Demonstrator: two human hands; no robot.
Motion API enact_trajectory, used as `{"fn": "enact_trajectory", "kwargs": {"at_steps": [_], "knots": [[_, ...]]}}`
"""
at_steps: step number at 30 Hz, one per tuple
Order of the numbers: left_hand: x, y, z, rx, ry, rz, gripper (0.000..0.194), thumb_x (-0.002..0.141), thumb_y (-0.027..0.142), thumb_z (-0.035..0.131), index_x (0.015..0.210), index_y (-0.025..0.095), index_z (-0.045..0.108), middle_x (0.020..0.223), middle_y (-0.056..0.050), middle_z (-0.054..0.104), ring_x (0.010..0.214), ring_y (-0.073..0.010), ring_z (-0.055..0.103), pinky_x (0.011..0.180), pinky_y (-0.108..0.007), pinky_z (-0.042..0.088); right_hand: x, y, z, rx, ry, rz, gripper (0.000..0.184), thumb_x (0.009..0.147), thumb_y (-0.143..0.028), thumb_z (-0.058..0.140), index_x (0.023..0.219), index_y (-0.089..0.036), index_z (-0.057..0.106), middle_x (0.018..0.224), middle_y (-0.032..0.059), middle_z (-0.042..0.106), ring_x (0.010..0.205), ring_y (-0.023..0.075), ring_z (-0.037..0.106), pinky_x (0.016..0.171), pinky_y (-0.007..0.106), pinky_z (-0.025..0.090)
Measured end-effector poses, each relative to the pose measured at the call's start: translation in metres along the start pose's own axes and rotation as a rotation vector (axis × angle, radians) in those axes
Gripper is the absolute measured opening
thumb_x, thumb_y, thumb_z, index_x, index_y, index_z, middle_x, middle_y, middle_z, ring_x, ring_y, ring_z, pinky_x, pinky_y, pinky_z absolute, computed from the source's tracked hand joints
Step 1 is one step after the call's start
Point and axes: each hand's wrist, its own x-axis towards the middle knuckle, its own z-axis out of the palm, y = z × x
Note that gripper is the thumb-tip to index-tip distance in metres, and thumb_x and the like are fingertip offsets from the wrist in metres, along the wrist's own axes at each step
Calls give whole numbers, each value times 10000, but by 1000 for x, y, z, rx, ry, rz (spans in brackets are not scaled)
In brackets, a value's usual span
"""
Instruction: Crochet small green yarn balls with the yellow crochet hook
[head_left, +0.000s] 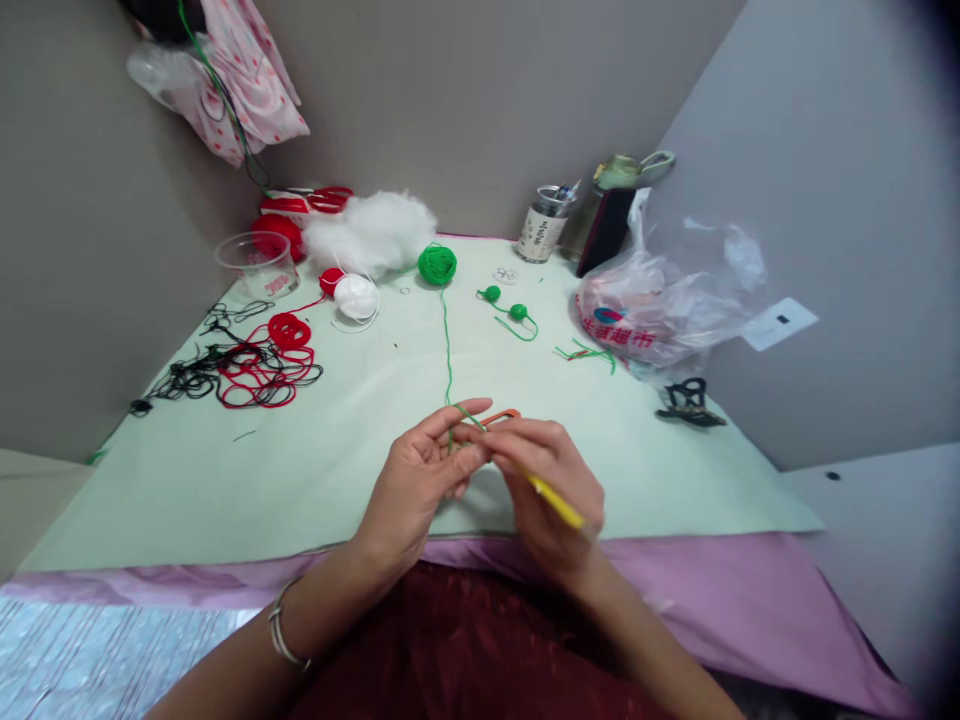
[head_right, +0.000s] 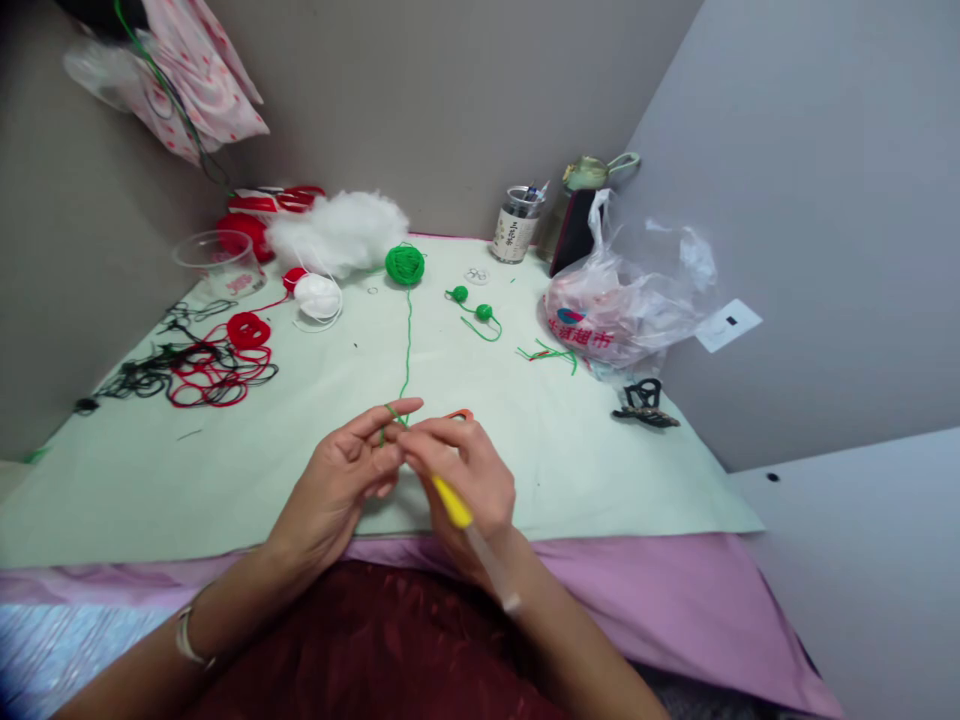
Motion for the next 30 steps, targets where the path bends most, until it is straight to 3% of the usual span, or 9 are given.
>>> {"fn": "enact_trajectory", "kwargs": {"at_steps": [3, 6, 9, 14, 19, 24, 27, 30], "knots": [[3, 2, -4, -121, -58, -130, 345, 797, 260, 894, 1130, 186, 838, 869, -17, 703, 489, 0, 256, 451, -161, 293, -1, 1, -3, -51, 3, -33, 327, 967, -102, 681, 1197, -304, 795, 1102, 75, 792, 975, 228, 750, 828, 371, 617], [4, 6, -6, -181, -43, -141, 266, 783, 213, 887, 1041, 160, 853, 885, -18, 688, 485, 15, 206, 439, -152, 278, 5, 1, -6, 192, 99, 211, 246, 1034, -166, 598, 1097, -291, 800, 936, 36, 772, 792, 185, 711, 738, 348, 596], [3, 7, -4, -115, -19, -69, 248, 765, 215, 902, 1005, 173, 856, 866, -4, 677, 497, 5, 266, 452, -158, 289, 11, 1, -5, 427, 105, 375, 204, 1048, -243, 600, 1012, -271, 800, 908, 25, 756, 704, 151, 667, 666, 312, 570], [-1, 5, -1, 19, -57, -8, 305, 768, 256, 904, 1067, 225, 851, 848, -14, 721, 562, -56, 392, 492, -188, 327, 10, 4, -2, 407, 48, 405, 161, 1021, -292, 655, 993, -252, 809, 926, 43, 792, 760, 170, 689, 704, 321, 591], [-2, 6, -5, 99, -49, 11, 283, 804, 283, 867, 1083, 238, 856, 938, -35, 732, 599, -77, 420, 518, -215, 351, 9, 8, -6, 582, 37, 506, 220, 1054, -374, 602, 985, -235, 758, 931, 40, 793, 719, 159, 705, 703, 320, 610], [-2, 6, -7, 156, -32, 54, 271, 830, 269, 842, 1100, 258, 849, 914, -16, 714, 605, -78, 441, 538, -213, 367, 9, 1, -12, 434, -5, 362, 212, 1085, -257, 532, 1039, -244, 738, 985, 36, 791, 769, 153, 724, 749, 322, 616], [-3, 3, -6, 225, 22, 111, 282, 822, 224, 840, 1103, 234, 834, 824, 12, 656, 630, -83, 493, 583, -212, 400, 7, -2, -12, 176, -71, 122, 234, 1067, -160, 515, 1125, -257, 720, 1006, 47, 788, 893, 183, 748, 842, 362, 623], [-3, 0, -3, 214, 93, 143, 370, 778, 183, 871, 1141, 213, 804, 810, 24, 643, 651, -85, 521, 607, -208, 419, 2, 1, -7, -88, -106, -136, 281, 1032, -127, 558, 1230, -262, 704, 1023, 79, 790, 977, 220, 757, 833, 376, 639]]}}
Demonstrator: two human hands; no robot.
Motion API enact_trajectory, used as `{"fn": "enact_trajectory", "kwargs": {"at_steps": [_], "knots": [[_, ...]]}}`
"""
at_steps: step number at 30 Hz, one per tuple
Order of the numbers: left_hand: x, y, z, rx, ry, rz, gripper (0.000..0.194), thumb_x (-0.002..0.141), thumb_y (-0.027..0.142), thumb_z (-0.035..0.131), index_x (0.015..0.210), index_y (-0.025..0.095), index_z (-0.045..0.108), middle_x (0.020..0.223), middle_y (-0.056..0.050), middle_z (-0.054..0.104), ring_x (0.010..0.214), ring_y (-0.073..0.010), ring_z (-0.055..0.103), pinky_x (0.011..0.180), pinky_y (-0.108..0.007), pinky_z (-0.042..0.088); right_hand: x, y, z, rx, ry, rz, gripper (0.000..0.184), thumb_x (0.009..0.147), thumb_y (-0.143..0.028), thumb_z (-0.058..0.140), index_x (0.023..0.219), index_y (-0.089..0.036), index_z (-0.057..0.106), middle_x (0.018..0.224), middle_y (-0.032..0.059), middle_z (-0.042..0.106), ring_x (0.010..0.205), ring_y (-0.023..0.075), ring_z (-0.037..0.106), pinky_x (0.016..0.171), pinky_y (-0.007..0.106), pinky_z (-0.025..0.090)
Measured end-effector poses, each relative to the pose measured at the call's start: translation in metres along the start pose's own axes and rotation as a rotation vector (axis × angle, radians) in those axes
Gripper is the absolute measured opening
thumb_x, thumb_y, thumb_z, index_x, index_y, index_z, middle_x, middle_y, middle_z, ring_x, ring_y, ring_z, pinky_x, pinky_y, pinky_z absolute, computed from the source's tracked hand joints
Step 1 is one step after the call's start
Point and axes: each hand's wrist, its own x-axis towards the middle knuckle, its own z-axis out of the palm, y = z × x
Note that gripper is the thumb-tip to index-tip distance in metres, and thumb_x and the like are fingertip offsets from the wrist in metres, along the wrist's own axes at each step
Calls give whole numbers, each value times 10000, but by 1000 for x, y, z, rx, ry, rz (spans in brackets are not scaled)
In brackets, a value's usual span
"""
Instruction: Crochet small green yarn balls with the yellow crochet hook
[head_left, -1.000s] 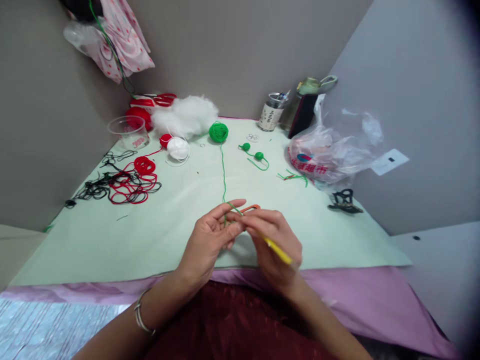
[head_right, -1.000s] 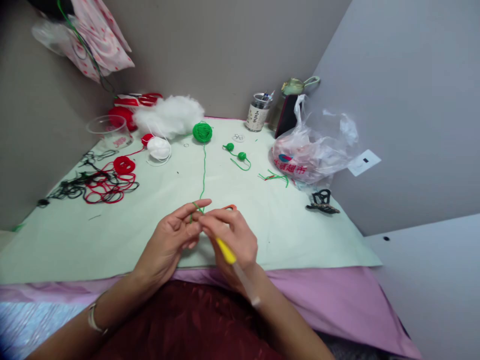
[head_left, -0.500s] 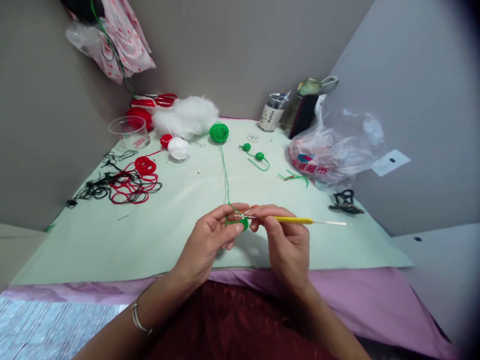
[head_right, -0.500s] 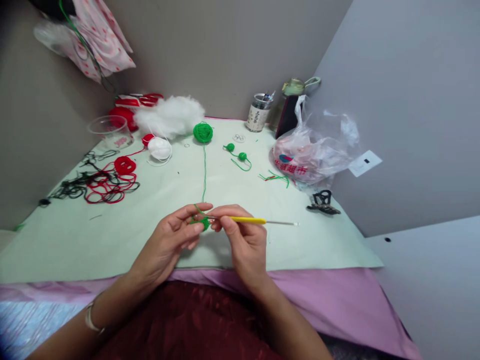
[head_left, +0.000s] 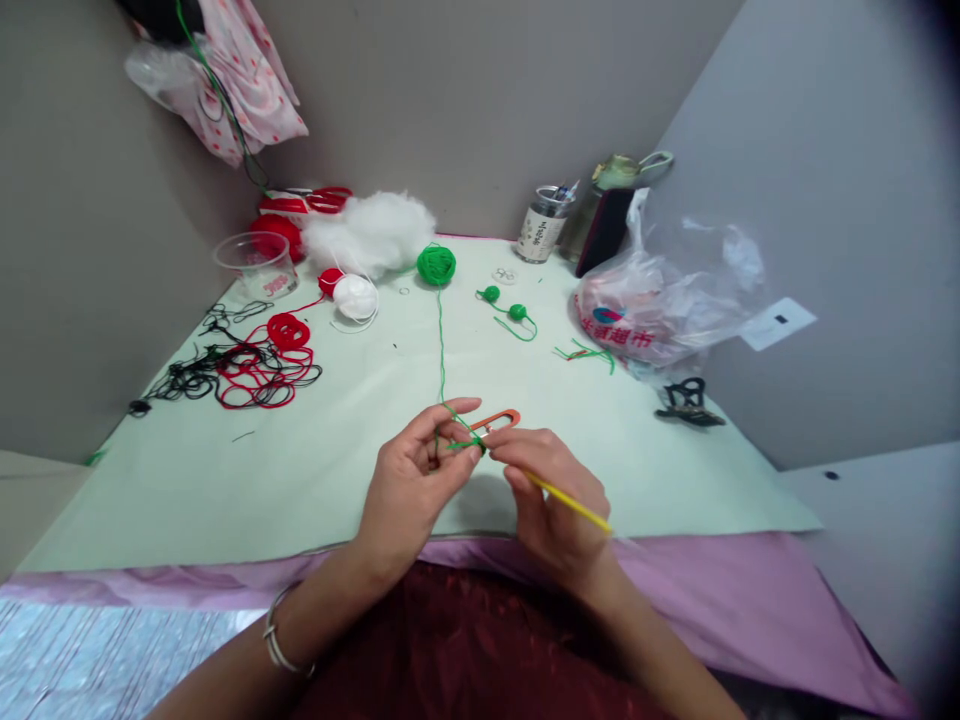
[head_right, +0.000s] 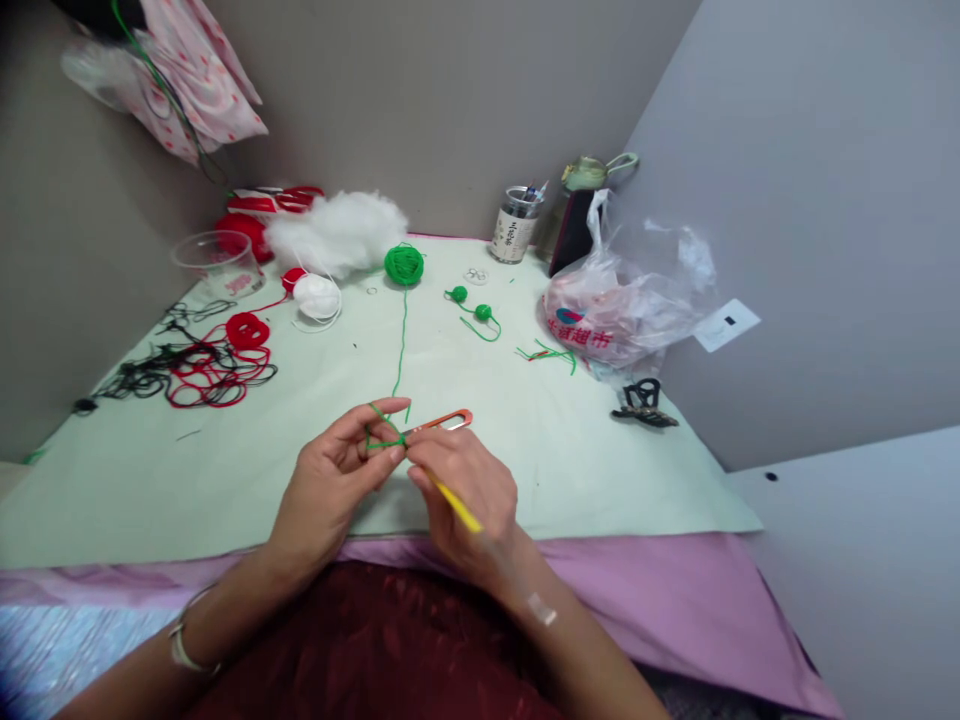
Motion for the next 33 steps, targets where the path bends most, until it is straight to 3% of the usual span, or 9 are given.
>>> {"fn": "enact_trajectory", "kwargs": {"at_steps": [3, 7, 10, 12, 17, 21, 24, 27, 33], "knots": [[1, -1, 1, -168, -56, -120, 452, 775, 238, 898, 1208, 196, 778, 709, 51, 587, 563, -63, 424, 531, -187, 369, -4, 2, 5, -188, 38, -112, 348, 984, -97, 644, 1268, -280, 729, 1075, 96, 775, 995, 224, 754, 793, 353, 643], [5, 3, -4, -383, -133, -304, 384, 770, 231, 905, 1132, 141, 812, 701, 46, 592, 486, -7, 215, 451, -158, 264, 0, -1, 3, 70, 136, 119, 295, 1013, -101, 597, 1172, -279, 771, 1002, 57, 761, 918, 194, 730, 808, 350, 618], [5, 5, -4, -362, -120, -262, 349, 765, 201, 907, 1103, 161, 833, 816, 5, 676, 481, 7, 247, 437, -151, 262, 7, -4, 1, 372, 208, 343, 254, 1047, -141, 562, 1073, -272, 778, 922, 21, 747, 782, 157, 681, 731, 319, 587], [4, 6, -1, -313, -137, -215, 342, 769, 214, 911, 1103, 187, 843, 842, -1, 700, 485, 1, 293, 440, -148, 291, 9, -4, 3, 461, 184, 376, 229, 1046, -163, 580, 1046, -266, 785, 950, 27, 761, 800, 160, 689, 713, 310, 581], [1, 1, 3, -264, -82, -128, 338, 766, 220, 929, 1096, 223, 855, 823, 7, 704, 531, -18, 401, 472, -129, 358, 2, 0, 9, 233, 128, 209, 307, 1009, -79, 605, 1164, -285, 771, 992, 35, 787, 886, 179, 729, 852, 359, 606], [4, -2, 0, -368, -162, -260, 315, 794, 237, 911, 1102, 195, 860, 766, 22, 651, 474, 20, 289, 451, -110, 309, -4, 1, 6, -10, 93, 59, 357, 960, -52, 670, 1211, -282, 778, 1095, 70, 779, 972, 196, 738, 820, 330, 608], [8, 0, -4, -433, -174, -305, 241, 791, 196, 898, 1027, 157, 871, 800, 12, 652, 474, 36, 235, 447, -99, 292, 1, 2, 1, 181, 164, 258, 266, 1011, -102, 621, 1116, -278, 791, 958, 32, 763, 858, 166, 714, 776, 314, 588], [9, 1, -3, -409, -124, -246, 196, 774, 190, 903, 967, 169, 874, 877, -9, 700, 485, 34, 259, 450, -101, 293, 7, 3, -2, 482, 195, 447, 218, 1054, -201, 589, 1037, -271, 795, 894, 13, 736, 725, 138, 666, 688, 297, 558], [4, -2, 0, -204, -153, -142, 293, 788, 245, 901, 1079, 257, 866, 838, -6, 721, 578, -47, 423, 505, -147, 366, 8, 4, 3, 551, 143, 507, 162, 1027, -263, 662, 1002, -265, 823, 946, 34, 787, 802, 157, 691, 744, 307, 576]]}}
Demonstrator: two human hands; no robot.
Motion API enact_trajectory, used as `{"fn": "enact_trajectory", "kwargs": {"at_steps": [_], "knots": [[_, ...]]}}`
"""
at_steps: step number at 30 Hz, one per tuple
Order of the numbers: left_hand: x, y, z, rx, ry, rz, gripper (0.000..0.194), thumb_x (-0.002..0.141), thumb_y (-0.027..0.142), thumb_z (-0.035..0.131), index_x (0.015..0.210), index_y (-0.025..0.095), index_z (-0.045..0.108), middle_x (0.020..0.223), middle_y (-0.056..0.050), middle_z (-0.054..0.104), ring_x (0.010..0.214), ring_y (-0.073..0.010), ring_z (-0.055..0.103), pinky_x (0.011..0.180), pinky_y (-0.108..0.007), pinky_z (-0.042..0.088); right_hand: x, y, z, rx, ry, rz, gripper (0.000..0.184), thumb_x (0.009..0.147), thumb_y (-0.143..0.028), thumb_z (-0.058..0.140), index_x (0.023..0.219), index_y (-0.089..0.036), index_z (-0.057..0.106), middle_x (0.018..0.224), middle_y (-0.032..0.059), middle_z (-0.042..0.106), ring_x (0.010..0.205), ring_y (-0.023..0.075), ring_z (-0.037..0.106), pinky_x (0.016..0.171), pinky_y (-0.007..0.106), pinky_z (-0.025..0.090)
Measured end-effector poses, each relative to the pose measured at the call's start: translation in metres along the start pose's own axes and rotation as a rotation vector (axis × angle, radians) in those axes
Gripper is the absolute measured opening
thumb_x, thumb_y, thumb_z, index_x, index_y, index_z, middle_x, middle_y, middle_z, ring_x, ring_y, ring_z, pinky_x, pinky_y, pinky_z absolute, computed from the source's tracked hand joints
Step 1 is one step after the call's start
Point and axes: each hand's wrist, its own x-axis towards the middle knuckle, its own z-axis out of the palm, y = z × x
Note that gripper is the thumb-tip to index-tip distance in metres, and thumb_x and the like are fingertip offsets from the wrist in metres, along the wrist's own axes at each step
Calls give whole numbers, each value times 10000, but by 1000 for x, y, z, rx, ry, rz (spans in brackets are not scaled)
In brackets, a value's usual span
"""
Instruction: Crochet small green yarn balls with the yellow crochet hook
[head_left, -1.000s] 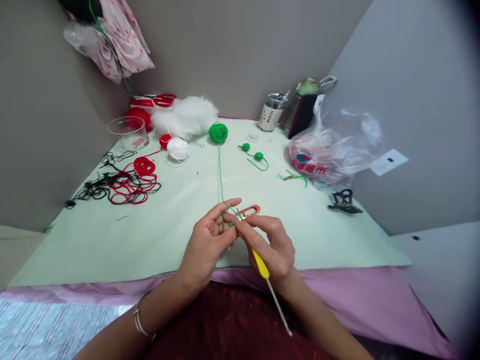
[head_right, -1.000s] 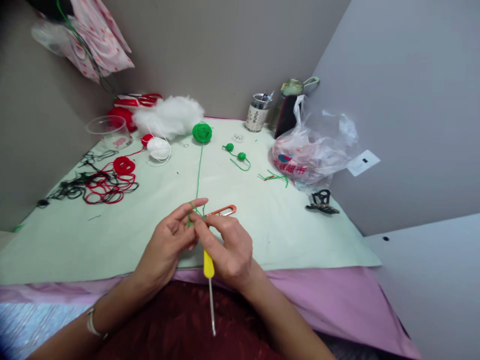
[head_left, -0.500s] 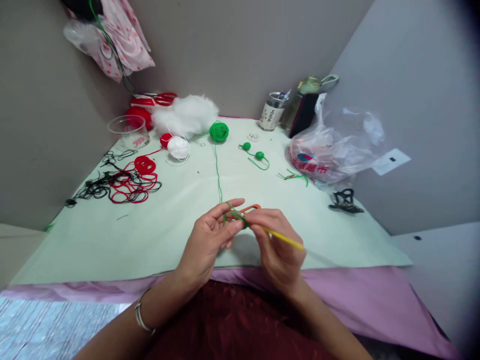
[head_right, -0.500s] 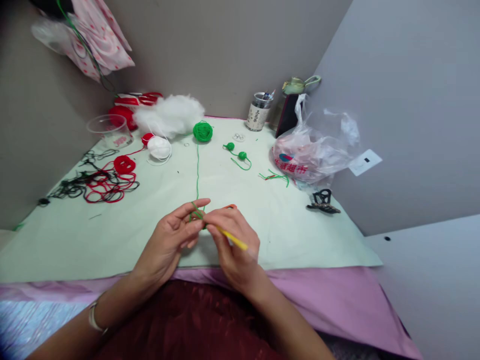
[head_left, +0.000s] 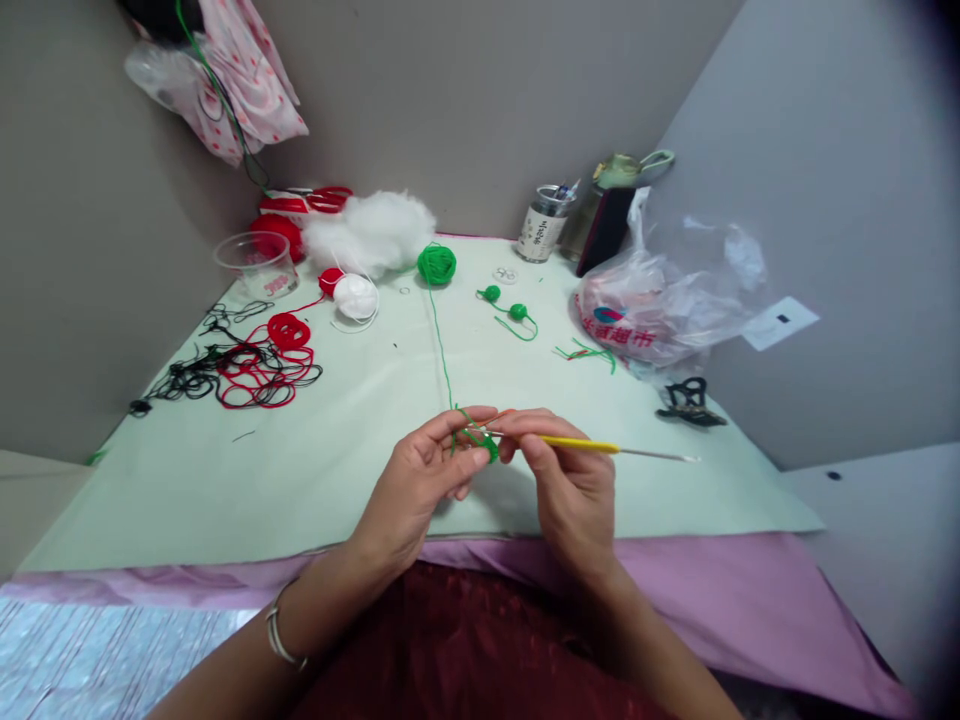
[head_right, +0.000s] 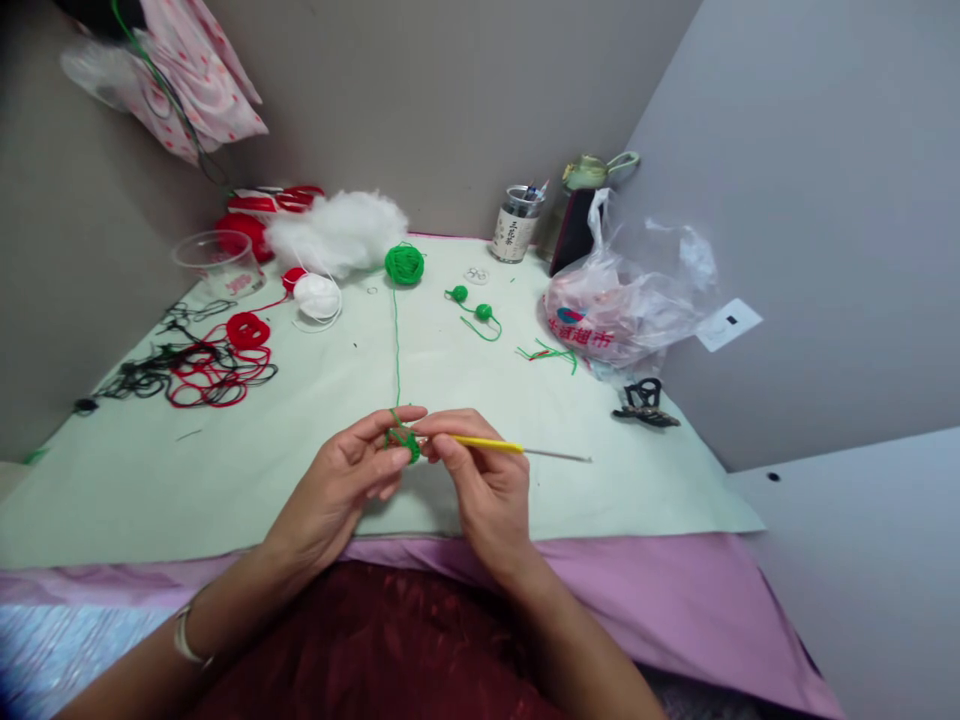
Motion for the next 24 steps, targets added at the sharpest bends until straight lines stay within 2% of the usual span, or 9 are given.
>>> {"fn": "enact_trajectory", "kwargs": {"at_steps": [5, 8, 15, 18, 20, 22, 24], "knots": [[-2, 3, -2, 39, -8, 2, 283, 806, 257, 870, 1090, 266, 864, 935, -21, 744, 580, -48, 408, 522, -174, 367, 0, 4, -5, 234, -13, 158, 192, 1053, -345, 625, 984, -262, 783, 940, 10, 784, 738, 133, 694, 714, 283, 574], [-3, 5, -2, 47, 2, 6, 249, 817, 252, 849, 1065, 270, 868, 931, -14, 735, 574, -49, 397, 525, -183, 364, -1, 2, -7, 222, -47, 138, 208, 1071, -337, 590, 995, -258, 768, 966, 13, 789, 765, 133, 701, 727, 282, 575], [-2, 2, -6, 153, 30, 83, 258, 855, 241, 824, 1107, 286, 855, 878, 1, 701, 631, -69, 468, 565, -186, 387, -4, -10, -9, -179, -115, -167, 234, 1080, -172, 513, 1104, -251, 732, 1000, 21, 763, 854, 147, 714, 845, 322, 583], [-1, 0, -6, 168, 37, 111, 261, 846, 217, 831, 1103, 264, 851, 842, 5, 691, 640, -71, 486, 575, -181, 393, -5, -9, -9, -411, -168, -366, 245, 1054, -111, 509, 1139, -230, 704, 999, 47, 777, 963, 183, 744, 894, 348, 599], [-1, 0, -3, 147, 57, 115, 290, 823, 214, 858, 1111, 243, 841, 823, 7, 684, 645, -72, 496, 578, -176, 397, -7, -5, -8, -556, -171, -505, 250, 1033, -100, 536, 1179, -217, 702, 1021, 78, 783, 980, 202, 753, 856, 350, 622], [-1, 0, -1, 75, 68, 67, 344, 803, 236, 884, 1143, 227, 827, 782, 17, 661, 610, -64, 461, 553, -171, 384, -10, -1, -6, -680, -140, -610, 283, 1002, -97, 605, 1227, -225, 720, 1058, 96, 784, 972, 213, 757, 795, 340, 635], [-1, 2, 0, -38, 31, -35, 380, 800, 268, 890, 1168, 202, 820, 729, 30, 620, 544, -44, 364, 509, -165, 348, -13, 2, -5, -715, -100, -617, 336, 969, -88, 667, 1246, -259, 747, 1099, 95, 782, 983, 220, 757, 791, 344, 636]]}}
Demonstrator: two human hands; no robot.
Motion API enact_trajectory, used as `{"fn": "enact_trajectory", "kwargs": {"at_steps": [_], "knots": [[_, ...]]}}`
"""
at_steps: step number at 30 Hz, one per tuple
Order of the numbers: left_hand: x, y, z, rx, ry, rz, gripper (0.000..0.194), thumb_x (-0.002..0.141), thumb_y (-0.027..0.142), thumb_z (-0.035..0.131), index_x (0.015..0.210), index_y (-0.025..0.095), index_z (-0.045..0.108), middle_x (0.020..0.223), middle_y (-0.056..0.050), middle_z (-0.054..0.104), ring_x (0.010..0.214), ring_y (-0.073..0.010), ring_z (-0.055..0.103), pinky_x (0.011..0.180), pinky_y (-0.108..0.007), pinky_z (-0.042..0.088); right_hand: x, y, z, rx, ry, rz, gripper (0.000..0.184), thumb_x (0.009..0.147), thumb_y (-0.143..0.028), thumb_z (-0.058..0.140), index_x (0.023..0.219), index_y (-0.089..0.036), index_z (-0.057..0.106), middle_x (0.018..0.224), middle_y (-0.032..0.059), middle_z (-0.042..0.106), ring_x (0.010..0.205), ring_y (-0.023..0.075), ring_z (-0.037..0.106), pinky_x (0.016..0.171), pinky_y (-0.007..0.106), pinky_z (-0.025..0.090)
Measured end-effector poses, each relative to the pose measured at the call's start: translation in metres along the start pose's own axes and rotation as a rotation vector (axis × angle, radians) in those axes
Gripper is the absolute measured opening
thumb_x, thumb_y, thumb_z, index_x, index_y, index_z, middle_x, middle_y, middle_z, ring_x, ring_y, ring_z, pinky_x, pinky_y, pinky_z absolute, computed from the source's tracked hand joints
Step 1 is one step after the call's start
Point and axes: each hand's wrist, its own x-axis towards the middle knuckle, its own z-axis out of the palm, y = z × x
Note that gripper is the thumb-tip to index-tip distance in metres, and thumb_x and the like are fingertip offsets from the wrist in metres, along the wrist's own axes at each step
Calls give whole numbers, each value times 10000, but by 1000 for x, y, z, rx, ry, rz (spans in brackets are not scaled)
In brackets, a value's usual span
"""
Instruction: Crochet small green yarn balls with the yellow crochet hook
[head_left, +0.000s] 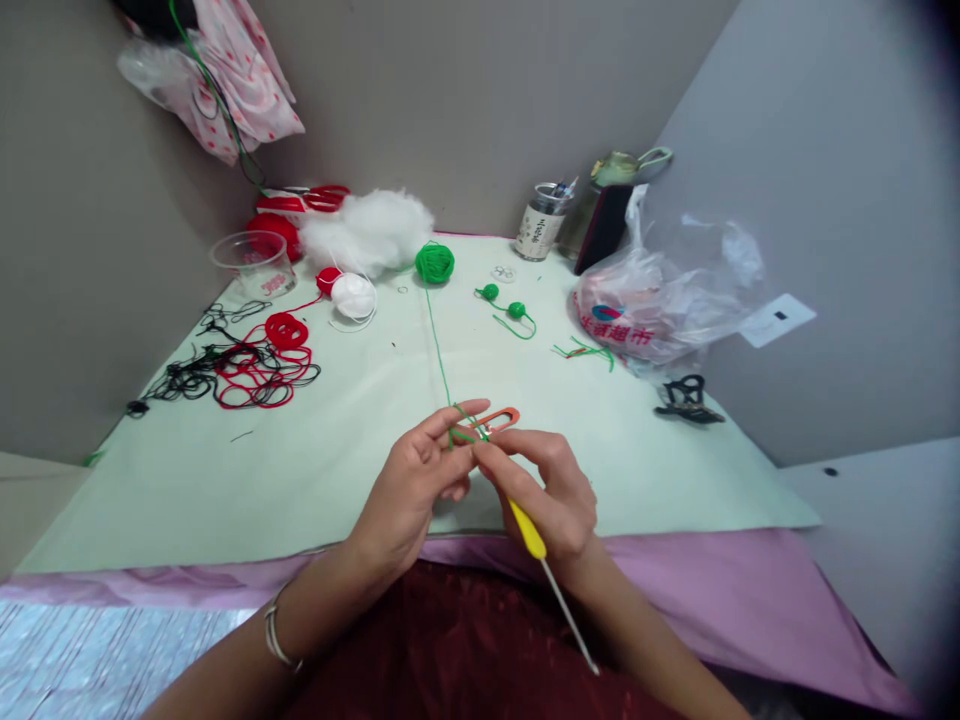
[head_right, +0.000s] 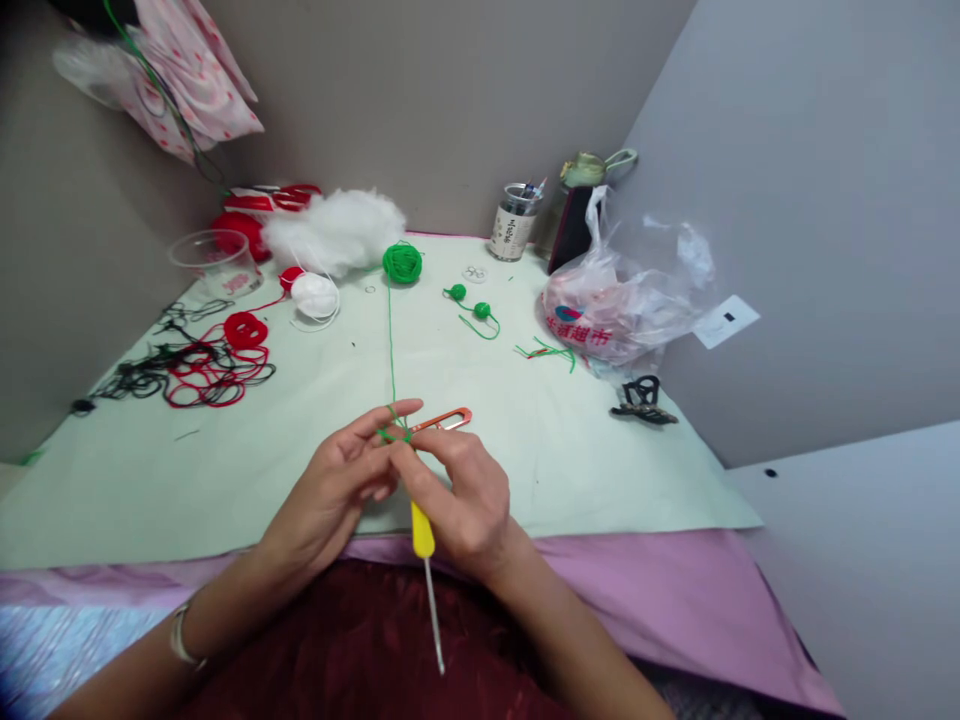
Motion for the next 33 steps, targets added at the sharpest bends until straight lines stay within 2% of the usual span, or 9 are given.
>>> {"fn": "enact_trajectory", "kwargs": {"at_steps": [3, 7, 13, 18, 21, 24, 26, 29, 33], "knots": [[1, 4, -1, -136, -41, -112, 338, 793, 243, 886, 1117, 163, 837, 756, 19, 630, 499, -7, 228, 468, -154, 291, 2, -2, -1, 196, 64, 203, 329, 991, -98, 637, 1214, -299, 772, 1052, 65, 782, 955, 214, 744, 817, 365, 618], [1, 7, 1, -111, -22, -65, 298, 769, 213, 898, 1062, 183, 852, 843, -6, 689, 493, 2, 252, 454, -158, 276, 13, -4, -2, 546, 146, 473, 257, 1052, -173, 571, 1079, -296, 795, 956, 32, 772, 812, 182, 698, 755, 355, 584], [-1, 3, 7, 15, -1, 43, 308, 750, 245, 924, 1049, 219, 857, 815, -1, 695, 557, -50, 392, 487, -175, 349, 11, -3, 5, 518, 90, 419, 292, 1034, -137, 603, 1148, -324, 795, 991, 23, 795, 871, 176, 714, 837, 360, 588], [4, -3, 1, -120, -27, -83, 285, 810, 237, 880, 1089, 187, 845, 863, -11, 696, 501, -9, 284, 466, -163, 320, 2, 0, 6, 221, 59, 209, 376, 960, -91, 694, 1230, -333, 793, 1113, 65, 791, 977, 212, 744, 828, 366, 610], [7, -1, -3, -171, -27, -108, 249, 805, 216, 871, 1045, 151, 853, 923, -42, 716, 496, 1, 232, 459, -162, 315, 6, 0, 2, 350, 120, 371, 268, 1005, -148, 648, 1139, -311, 813, 989, 48, 793, 858, 201, 738, 766, 363, 609], [7, 2, -3, -115, 34, -29, 220, 778, 212, 887, 991, 162, 859, 863, -27, 715, 545, -27, 385, 532, -168, 397, 13, 0, 1, 584, 162, 562, 205, 1040, -223, 615, 1044, -276, 812, 904, 34, 763, 724, 165, 688, 683, 335, 584], [5, 2, -1, -36, 28, 25, 214, 784, 216, 885, 995, 185, 857, 878, -30, 745, 708, -84, 572, 695, -192, 489, 16, 0, 1, 688, 135, 581, 181, 1029, -244, 640, 1009, -269, 818, 935, 40, 770, 746, 162, 684, 686, 326, 578], [2, -2, 0, 37, 11, 70, 247, 800, 231, 886, 1042, 208, 842, 906, -28, 772, 916, -152, 672, 908, -261, 512, 16, 1, 4, 721, 97, 582, 170, 1016, -241, 663, 1005, -277, 829, 980, 45, 795, 802, 171, 693, 710, 326, 580], [1, -6, -2, 49, 44, 124, 432, 771, 214, 916, 1184, 239, 793, 913, 5, 721, 895, -148, 681, 910, -285, 532, 11, 4, 6, 767, 101, 669, 175, 1035, -272, 641, 1018, -273, 816, 979, 37, 799, 765, 160, 685, 717, 329, 575]]}}
